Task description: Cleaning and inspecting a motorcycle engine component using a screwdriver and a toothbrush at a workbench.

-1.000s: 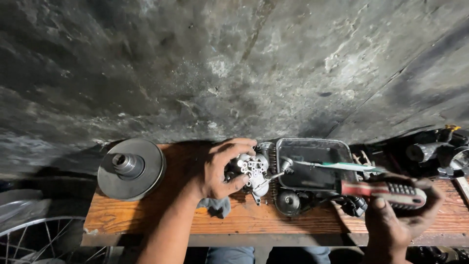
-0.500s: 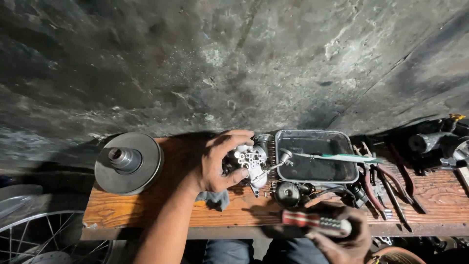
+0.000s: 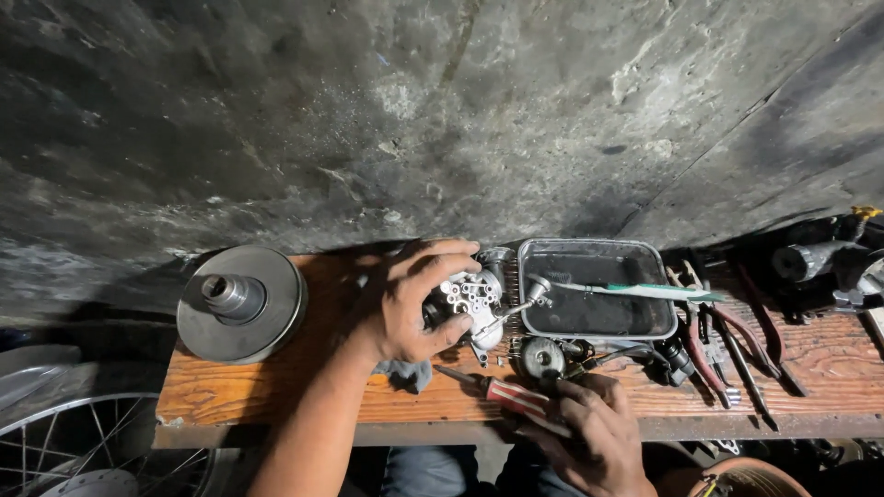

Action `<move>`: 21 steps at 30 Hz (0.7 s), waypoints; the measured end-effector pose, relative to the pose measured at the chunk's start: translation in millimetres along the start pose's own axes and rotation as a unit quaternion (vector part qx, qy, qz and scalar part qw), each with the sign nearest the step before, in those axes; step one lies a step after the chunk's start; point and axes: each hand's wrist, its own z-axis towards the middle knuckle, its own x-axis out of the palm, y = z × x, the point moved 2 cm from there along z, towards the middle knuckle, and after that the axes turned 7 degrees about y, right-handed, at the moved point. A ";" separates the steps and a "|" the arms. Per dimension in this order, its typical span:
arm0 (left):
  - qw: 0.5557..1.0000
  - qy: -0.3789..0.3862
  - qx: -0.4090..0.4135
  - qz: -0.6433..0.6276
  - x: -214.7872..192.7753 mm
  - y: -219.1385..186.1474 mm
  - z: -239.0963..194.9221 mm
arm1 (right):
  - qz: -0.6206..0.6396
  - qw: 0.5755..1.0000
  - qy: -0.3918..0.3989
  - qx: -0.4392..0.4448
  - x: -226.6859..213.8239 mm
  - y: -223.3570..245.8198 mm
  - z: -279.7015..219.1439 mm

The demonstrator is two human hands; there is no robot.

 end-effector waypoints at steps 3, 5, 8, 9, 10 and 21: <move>0.998 -0.013 0.007 0.055 -1.9 -2.5 2.3 | -0.029 0.999 0.003 -0.022 -7.6 13.1 21.8; 0.999 -0.015 0.010 0.050 -2.7 -3.5 3.0 | -0.047 0.999 0.012 -0.009 -5.0 12.7 21.2; 0.999 -0.023 0.017 0.046 -2.9 -2.6 3.2 | -0.075 0.997 0.019 0.010 -0.5 7.2 15.6; 0.998 -0.028 0.019 0.046 -3.0 -2.0 2.8 | -0.082 0.996 0.018 0.017 1.1 4.8 12.8; 0.998 -0.028 0.018 0.046 -3.4 -0.9 1.7 | -0.081 0.996 0.019 0.017 0.8 5.1 14.3; 0.999 0.008 -0.028 0.017 -12.7 -1.8 -0.5 | -0.071 0.997 -0.001 0.012 2.7 4.6 15.5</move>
